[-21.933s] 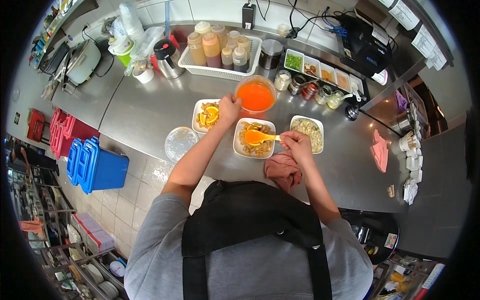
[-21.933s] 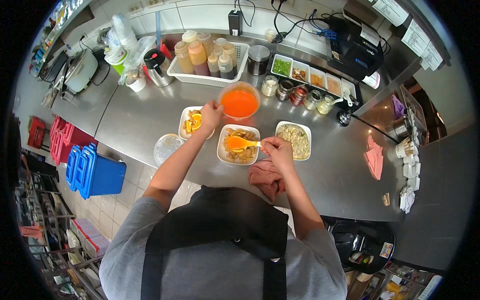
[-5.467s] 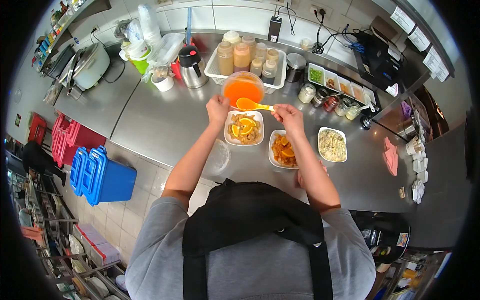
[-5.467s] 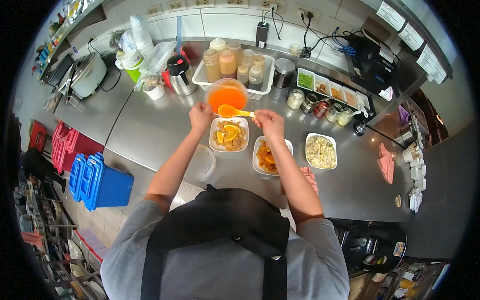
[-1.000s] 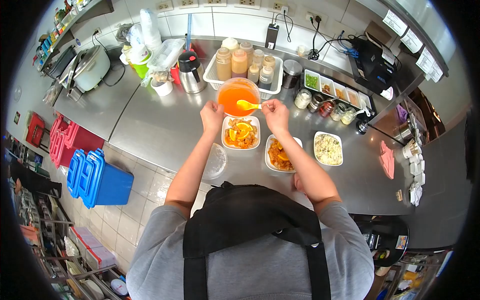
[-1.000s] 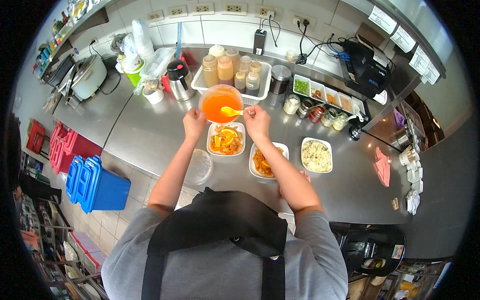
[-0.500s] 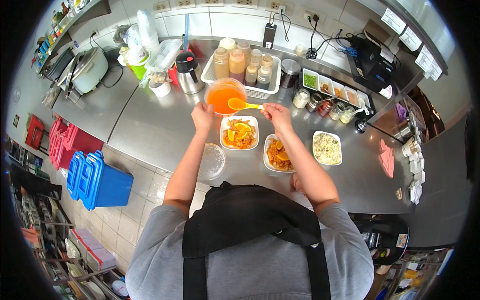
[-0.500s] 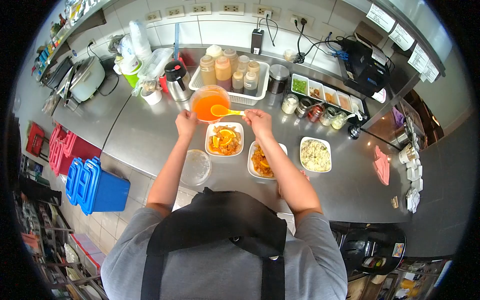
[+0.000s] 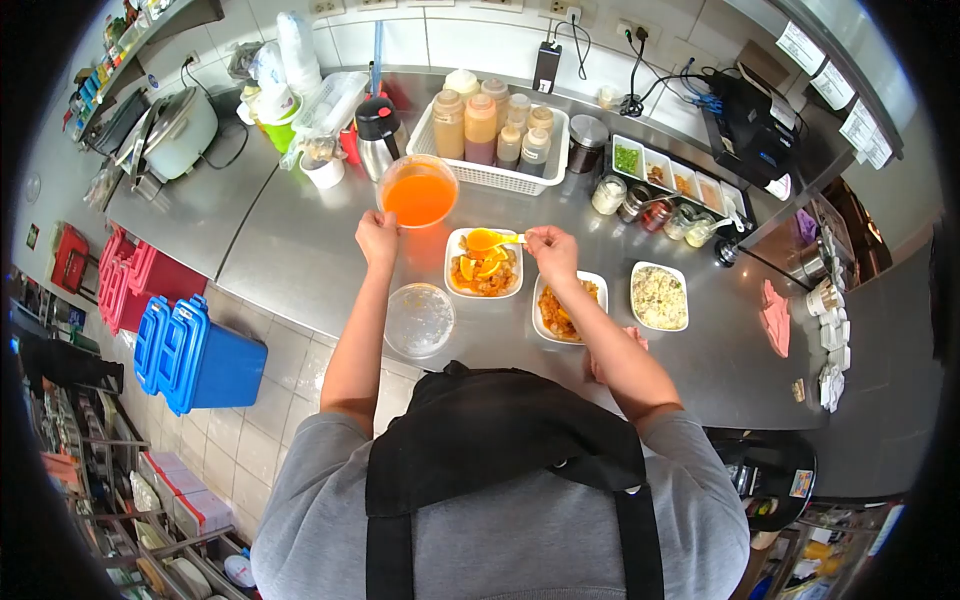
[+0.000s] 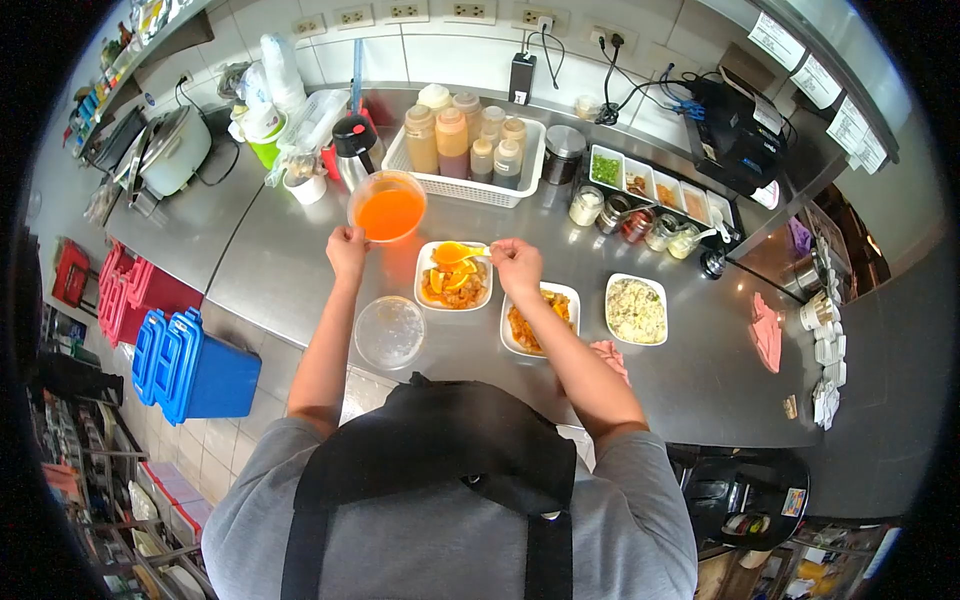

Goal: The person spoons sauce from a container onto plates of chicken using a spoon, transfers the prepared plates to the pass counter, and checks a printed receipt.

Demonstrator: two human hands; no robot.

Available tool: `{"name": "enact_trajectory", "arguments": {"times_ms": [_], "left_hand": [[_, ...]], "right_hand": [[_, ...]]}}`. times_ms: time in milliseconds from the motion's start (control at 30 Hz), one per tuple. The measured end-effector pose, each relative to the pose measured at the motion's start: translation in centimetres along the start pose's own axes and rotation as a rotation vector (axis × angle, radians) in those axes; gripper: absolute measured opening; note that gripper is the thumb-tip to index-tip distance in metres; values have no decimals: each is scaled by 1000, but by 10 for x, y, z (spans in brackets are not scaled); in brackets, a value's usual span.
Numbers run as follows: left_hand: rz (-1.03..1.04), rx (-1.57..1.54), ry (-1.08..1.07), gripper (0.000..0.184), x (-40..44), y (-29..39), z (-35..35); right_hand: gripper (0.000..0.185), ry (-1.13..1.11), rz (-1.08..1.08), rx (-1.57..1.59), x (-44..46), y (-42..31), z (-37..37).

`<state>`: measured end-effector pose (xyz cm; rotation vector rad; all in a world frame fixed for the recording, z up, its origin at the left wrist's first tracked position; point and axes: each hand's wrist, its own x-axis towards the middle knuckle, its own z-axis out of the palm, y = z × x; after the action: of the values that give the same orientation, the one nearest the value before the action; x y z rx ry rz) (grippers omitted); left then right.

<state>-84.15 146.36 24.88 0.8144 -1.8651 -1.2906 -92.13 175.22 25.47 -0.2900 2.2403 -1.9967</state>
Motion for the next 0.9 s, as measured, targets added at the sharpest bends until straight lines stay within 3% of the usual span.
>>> {"name": "enact_trajectory", "arguments": {"times_ms": [167,467,900], "left_hand": [[40,-1,65,20,1,-5,2],[-45,-85,-12,18,-10,19,0],[-29,-58,-32,17,-5,12,8]], "right_hand": [[16,63,-173,-204,7,-6,15],[13,63,-217,-286,13,-13,24],[10,73,-430,-441,-6,-44,-18]]}}
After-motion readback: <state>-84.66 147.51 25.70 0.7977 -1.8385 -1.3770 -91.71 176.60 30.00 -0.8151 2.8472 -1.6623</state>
